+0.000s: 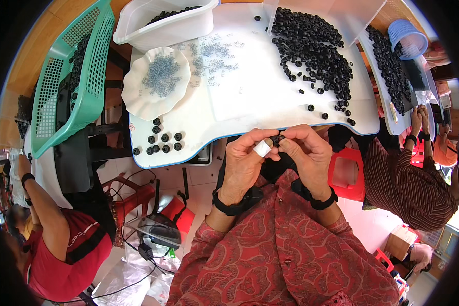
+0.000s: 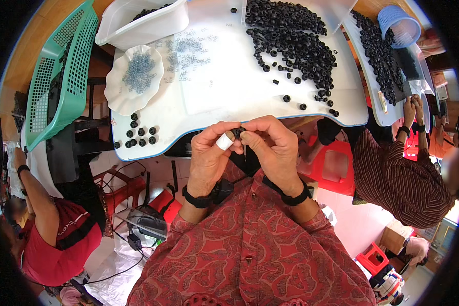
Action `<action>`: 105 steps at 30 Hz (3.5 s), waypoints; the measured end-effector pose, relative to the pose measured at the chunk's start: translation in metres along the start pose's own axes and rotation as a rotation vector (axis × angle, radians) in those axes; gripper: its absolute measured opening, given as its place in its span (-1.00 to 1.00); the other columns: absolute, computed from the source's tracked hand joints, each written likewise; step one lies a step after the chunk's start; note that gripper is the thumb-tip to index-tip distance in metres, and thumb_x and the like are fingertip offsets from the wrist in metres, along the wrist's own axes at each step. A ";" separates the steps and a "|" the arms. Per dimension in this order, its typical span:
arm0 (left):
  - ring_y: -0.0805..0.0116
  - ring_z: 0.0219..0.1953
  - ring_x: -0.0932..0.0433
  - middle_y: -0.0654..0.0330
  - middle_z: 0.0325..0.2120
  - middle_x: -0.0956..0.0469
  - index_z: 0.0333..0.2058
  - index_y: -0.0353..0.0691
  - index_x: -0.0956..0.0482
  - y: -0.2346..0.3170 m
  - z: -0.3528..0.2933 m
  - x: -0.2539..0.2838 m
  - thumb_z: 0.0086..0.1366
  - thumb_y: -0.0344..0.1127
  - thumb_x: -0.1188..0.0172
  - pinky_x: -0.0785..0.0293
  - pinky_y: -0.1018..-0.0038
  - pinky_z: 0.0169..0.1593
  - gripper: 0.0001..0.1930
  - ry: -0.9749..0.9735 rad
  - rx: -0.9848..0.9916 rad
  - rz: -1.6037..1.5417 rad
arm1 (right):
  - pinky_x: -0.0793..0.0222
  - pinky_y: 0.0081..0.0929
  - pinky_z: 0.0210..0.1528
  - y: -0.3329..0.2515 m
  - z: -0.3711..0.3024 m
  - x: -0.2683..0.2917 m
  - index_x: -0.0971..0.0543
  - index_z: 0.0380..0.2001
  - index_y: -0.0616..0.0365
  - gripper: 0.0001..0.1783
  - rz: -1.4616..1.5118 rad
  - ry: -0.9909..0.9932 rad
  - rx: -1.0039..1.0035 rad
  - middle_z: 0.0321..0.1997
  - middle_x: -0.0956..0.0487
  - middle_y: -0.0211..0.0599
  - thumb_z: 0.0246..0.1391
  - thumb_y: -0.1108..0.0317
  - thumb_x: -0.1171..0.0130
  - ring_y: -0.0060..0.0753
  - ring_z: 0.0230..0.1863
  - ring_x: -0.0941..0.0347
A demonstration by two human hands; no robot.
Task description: Sort small black manufacturing parts or components on a workbench table.
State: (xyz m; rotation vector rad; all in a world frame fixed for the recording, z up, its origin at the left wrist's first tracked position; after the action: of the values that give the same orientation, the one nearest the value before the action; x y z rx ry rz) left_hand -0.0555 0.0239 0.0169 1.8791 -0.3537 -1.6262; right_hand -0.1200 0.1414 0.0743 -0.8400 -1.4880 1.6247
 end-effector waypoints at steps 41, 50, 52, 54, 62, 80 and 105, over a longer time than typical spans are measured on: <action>0.46 -0.42 -0.59 0.15 -0.36 -0.60 -0.11 -0.43 -0.56 -0.002 -0.003 0.012 0.28 -0.54 -0.10 -0.63 0.53 -0.32 -0.79 0.172 -0.031 0.221 | -0.45 -0.57 -0.30 -0.003 0.005 -0.010 -0.59 -0.27 0.27 -0.82 -0.416 -0.056 0.246 -0.31 -0.57 -0.22 -0.01 0.62 -0.23 -0.39 -0.33 -0.55; 0.45 -0.42 -0.59 0.15 -0.36 -0.60 -0.13 -0.41 -0.57 -0.004 -0.005 0.009 0.28 -0.52 -0.13 -0.64 0.50 -0.28 -0.80 0.240 -0.006 0.178 | -0.48 -0.57 -0.24 0.002 0.000 -0.009 -0.60 -0.18 0.26 -0.77 -0.410 -0.041 0.235 -0.25 -0.58 -0.22 0.04 0.63 -0.19 -0.44 -0.28 -0.56; 0.45 -0.41 -0.60 0.15 -0.36 -0.60 -0.13 -0.41 -0.57 -0.005 -0.005 0.009 0.28 -0.52 -0.14 -0.63 0.50 -0.27 -0.81 0.233 -0.007 0.165 | -0.48 -0.58 -0.24 0.002 0.002 -0.007 -0.60 -0.18 0.26 -0.78 -0.420 -0.040 0.259 -0.26 -0.58 -0.23 0.06 0.63 -0.18 -0.46 -0.29 -0.56; 0.44 -0.40 -0.60 0.14 -0.35 -0.60 -0.13 -0.41 -0.57 -0.007 -0.005 0.010 0.28 -0.52 -0.14 -0.63 0.50 -0.26 -0.81 0.226 -0.007 0.151 | -0.47 -0.61 -0.26 0.005 0.003 -0.004 -0.60 -0.20 0.27 -0.80 -0.337 -0.052 0.208 -0.28 -0.59 -0.24 0.07 0.62 -0.17 -0.49 -0.30 -0.56; 0.50 -0.39 -0.59 0.17 -0.30 -0.61 -0.14 -0.39 -0.59 -0.007 -0.004 0.006 0.26 -0.55 -0.13 -0.58 0.61 -0.29 -0.80 0.180 0.008 0.161 | -0.46 -0.65 -0.28 0.004 0.007 0.001 -0.60 -0.23 0.30 -0.84 -0.132 -0.096 0.018 -0.32 -0.59 -0.30 0.08 0.61 -0.17 -0.57 -0.35 -0.55; 0.52 -0.42 -0.57 0.18 -0.37 -0.59 -0.13 -0.38 -0.59 -0.003 -0.007 0.006 0.26 -0.55 -0.15 -0.62 0.58 -0.35 -0.80 0.145 -0.002 0.200 | -0.45 -0.58 -0.39 -0.011 0.007 -0.003 -0.60 -0.28 0.25 -0.81 -0.454 -0.123 0.261 -0.36 -0.57 -0.22 -0.01 0.64 -0.20 -0.44 -0.41 -0.56; 0.48 -0.21 -0.55 0.12 -0.24 -0.62 -0.18 -0.39 -0.61 -0.015 -0.009 0.007 0.21 -0.59 -0.20 -0.46 0.58 -0.05 -0.81 0.290 -0.011 0.037 | -0.44 -0.54 -0.33 -0.003 -0.002 -0.019 -0.50 -0.11 0.27 -0.50 -0.544 -0.067 0.365 -0.21 -0.47 -0.17 -0.24 0.74 -0.26 -0.41 -0.40 -0.47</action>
State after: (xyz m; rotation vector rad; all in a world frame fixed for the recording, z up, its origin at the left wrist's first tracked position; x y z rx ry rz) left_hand -0.0487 0.0339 0.0032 2.0508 -0.2536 -1.3043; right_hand -0.1089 0.1260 0.0768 -0.1560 -1.2629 1.4453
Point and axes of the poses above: each hand's wrist, its own z-axis towards the middle knuckle, its own x-axis out of the back of the hand, y = z × x, the point moved 5 cm from there along z, towards the middle knuckle
